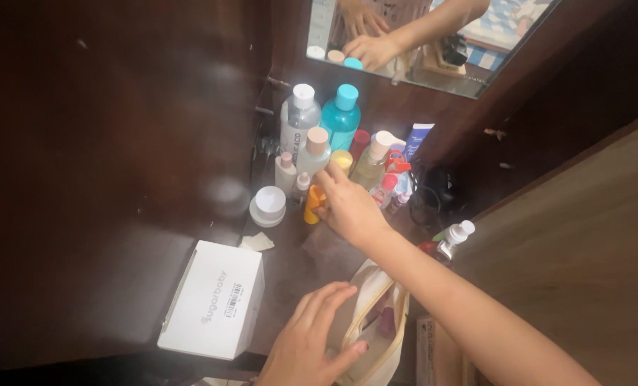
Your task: The person organizes a cluttered nightstand by picking up and repositioning multiple items including bottles, tubes, a remote, and a toy car. They place some items into a white pouch and others onto the floor, then return to the nightstand to continue arranging the remaining objects.
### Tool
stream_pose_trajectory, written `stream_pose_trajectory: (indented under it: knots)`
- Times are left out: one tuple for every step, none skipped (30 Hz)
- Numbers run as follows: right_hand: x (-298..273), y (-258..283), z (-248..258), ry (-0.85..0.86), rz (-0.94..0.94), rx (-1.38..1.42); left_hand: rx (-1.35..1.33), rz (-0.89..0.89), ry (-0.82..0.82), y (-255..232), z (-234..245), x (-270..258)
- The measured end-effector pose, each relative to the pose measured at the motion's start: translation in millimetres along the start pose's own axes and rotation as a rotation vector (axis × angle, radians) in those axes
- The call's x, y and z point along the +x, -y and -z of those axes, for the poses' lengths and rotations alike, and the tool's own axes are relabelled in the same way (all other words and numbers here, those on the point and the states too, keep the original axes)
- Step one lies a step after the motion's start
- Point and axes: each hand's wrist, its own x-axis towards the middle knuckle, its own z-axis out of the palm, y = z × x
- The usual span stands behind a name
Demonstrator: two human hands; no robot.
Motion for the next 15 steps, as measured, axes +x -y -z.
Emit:
stream_pose_trajectory:
  knots:
    - [0,0,2,0.007,-0.029,0.005,-0.006,0.019,0.017,-1,1,0]
    - [-2,5,13,0.007,-0.034,0.006,-0.007,0.019,0.021,-1,1,0]
    - [-4,10,24,-0.038,-0.047,0.039,-0.030,0.062,0.066,-2,2,0]
    - [-6,15,35,-0.084,-0.059,0.071,-0.052,0.103,0.110,-2,2,1]
    - [-11,17,49,-0.086,-0.063,0.070,-0.053,0.102,0.114,-2,2,1]
    - [-17,19,64,-0.107,-0.068,0.134,-0.084,0.149,0.163,-2,1,2]
    - [-22,21,78,-0.128,-0.073,0.197,-0.115,0.196,0.212,-2,0,3]
    - [-33,20,90,-0.130,-0.077,0.195,-0.116,0.193,0.216,4,-4,1]
    - [-43,18,102,-0.051,-0.119,0.203,-0.116,0.195,0.230,10,-8,-1]
    - [-54,17,114,0.028,-0.161,0.211,-0.117,0.196,0.244,16,-12,-3]
    - [-67,11,117,0.026,-0.167,0.208,-0.119,0.193,0.249,21,-16,-5]
    - [-80,6,119,0.142,-0.157,0.190,-0.120,0.164,0.227,26,-20,-8]
    - [-94,1,122,0.258,-0.147,0.172,-0.120,0.136,0.205,32,-24,-10]
    - [-104,0,118,0.255,-0.150,0.170,-0.120,0.133,0.208,28,-20,-7]
    - [-114,-1,114,0.321,-0.101,0.136,-0.113,0.160,0.202,24,-16,-5]
